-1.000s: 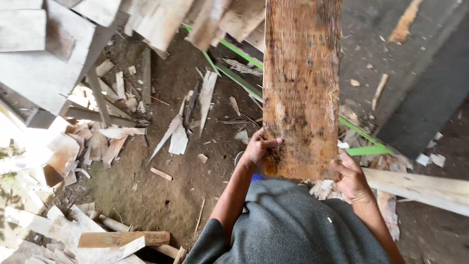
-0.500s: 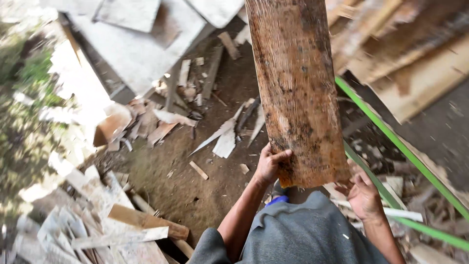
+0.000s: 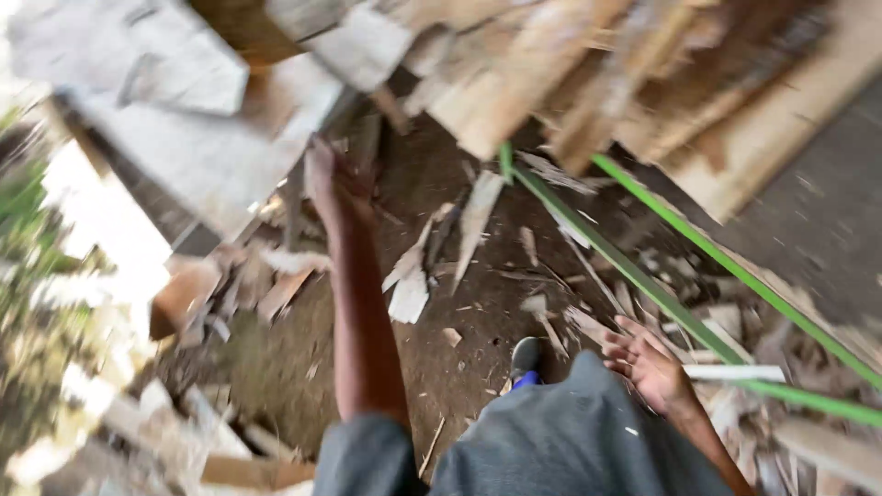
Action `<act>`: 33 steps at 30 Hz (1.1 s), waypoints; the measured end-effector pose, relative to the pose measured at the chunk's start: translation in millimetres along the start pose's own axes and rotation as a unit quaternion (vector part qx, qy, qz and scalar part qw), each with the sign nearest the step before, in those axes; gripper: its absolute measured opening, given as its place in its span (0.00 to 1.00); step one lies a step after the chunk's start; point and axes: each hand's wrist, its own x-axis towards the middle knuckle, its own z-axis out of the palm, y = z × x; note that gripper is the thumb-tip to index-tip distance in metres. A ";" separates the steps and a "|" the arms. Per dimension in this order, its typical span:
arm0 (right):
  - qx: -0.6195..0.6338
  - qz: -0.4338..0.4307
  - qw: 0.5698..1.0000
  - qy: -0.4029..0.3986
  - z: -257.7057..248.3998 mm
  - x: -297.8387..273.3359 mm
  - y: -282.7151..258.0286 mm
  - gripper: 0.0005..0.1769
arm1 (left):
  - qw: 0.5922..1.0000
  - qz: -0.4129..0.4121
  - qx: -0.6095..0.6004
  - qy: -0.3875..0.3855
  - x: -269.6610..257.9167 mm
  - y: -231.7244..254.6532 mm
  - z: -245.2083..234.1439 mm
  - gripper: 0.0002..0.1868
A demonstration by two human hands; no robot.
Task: Cutting and shaping pieces of wood bark using a manual cutting machine.
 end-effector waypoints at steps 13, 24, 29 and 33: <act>-0.035 0.051 0.969 0.238 -81.8 -101.2 -26.5 0.29 | 0.861 -0.459 0.066 -0.211 -325.1 -275.0 91.4 0.35; -0.140 0.125 0.953 0.236 -116.1 -60.8 -38.5 0.27 | 0.960 -0.047 0.273 -0.045 -180.0 -191.4 120.5 0.35; -0.111 0.162 0.942 0.271 -110.1 38.1 -19.7 0.27 | 0.977 -0.004 0.205 -0.061 -51.7 -156.1 158.4 0.38; -0.077 0.169 0.939 0.291 -71.2 108.5 -16.0 0.27 | 0.945 0.073 0.306 -0.090 77.6 -208.3 177.3 0.38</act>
